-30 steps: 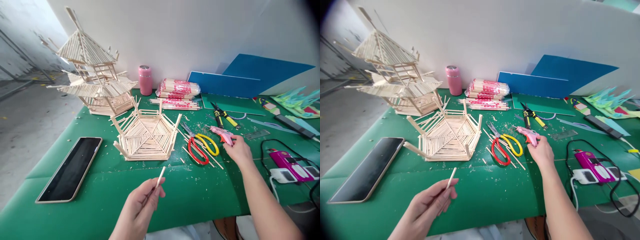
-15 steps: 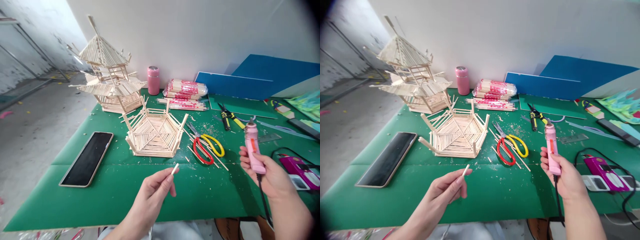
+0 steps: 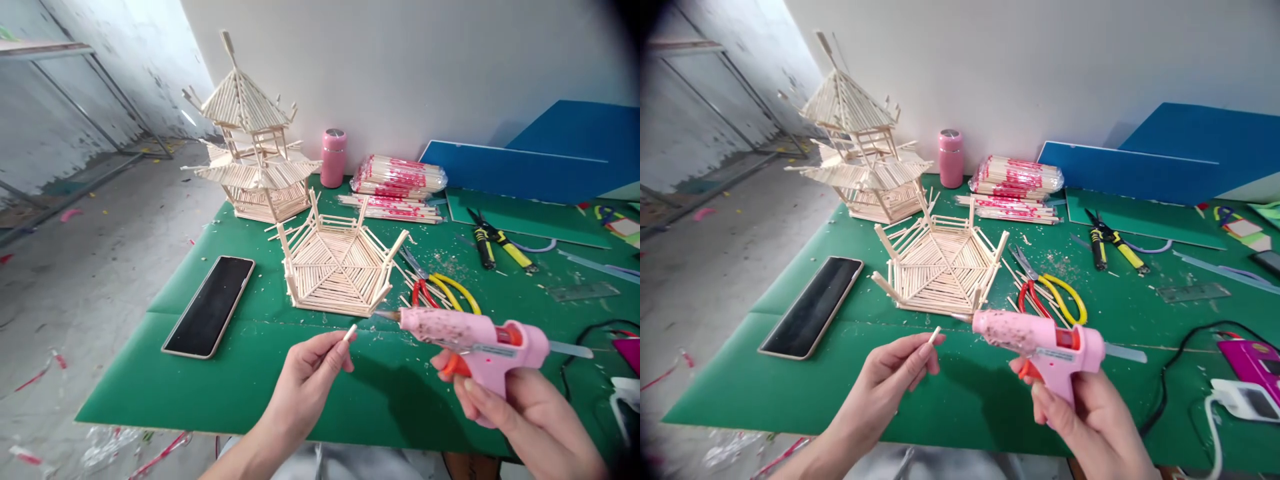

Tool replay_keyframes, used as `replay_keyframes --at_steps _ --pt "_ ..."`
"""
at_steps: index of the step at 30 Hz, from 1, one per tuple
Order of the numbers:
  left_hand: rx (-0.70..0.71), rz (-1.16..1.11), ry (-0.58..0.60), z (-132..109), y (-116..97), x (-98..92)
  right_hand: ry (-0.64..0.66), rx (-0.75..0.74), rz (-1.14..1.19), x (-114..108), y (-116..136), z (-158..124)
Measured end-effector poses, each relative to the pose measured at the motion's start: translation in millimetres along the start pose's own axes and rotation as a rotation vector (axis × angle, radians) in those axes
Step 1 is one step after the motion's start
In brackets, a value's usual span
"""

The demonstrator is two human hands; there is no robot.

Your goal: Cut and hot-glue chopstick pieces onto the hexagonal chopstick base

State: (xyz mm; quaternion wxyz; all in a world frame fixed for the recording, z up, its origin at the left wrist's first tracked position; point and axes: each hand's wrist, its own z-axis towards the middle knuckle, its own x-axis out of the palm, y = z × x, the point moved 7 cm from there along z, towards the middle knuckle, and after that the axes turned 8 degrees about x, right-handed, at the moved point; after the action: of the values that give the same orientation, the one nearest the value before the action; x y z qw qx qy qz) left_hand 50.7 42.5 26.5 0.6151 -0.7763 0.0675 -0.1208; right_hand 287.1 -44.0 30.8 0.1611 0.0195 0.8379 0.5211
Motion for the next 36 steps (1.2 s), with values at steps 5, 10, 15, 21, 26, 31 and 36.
replay_keyframes --at_steps 5,10,15,21,26,31,36 --pt "0.107 0.053 -0.013 2 -10 -10.0 0.05 -0.065 -0.16 17 10 -5" --pt "0.196 0.123 -0.026 6 -20 -16.2 0.083 -0.135 -0.228 28 20 -6" --pt "0.249 0.162 -0.003 9 -20 -18.2 0.049 -0.19 -0.291 28 27 -6" --pt "0.275 0.214 0.024 12 -18 -18.0 0.051 -0.192 -0.312 30 28 -7" --pt "0.273 0.257 0.025 11 -19 -19.1 0.047 -0.19 -0.308 31 26 -6" --pt "0.295 0.293 0.033 10 -20 -19.3 0.054 -0.186 -0.298 30 24 -4" --pt "0.312 0.303 0.08 10 -21 -16.7 0.068 -0.187 -0.312 30 22 -5"
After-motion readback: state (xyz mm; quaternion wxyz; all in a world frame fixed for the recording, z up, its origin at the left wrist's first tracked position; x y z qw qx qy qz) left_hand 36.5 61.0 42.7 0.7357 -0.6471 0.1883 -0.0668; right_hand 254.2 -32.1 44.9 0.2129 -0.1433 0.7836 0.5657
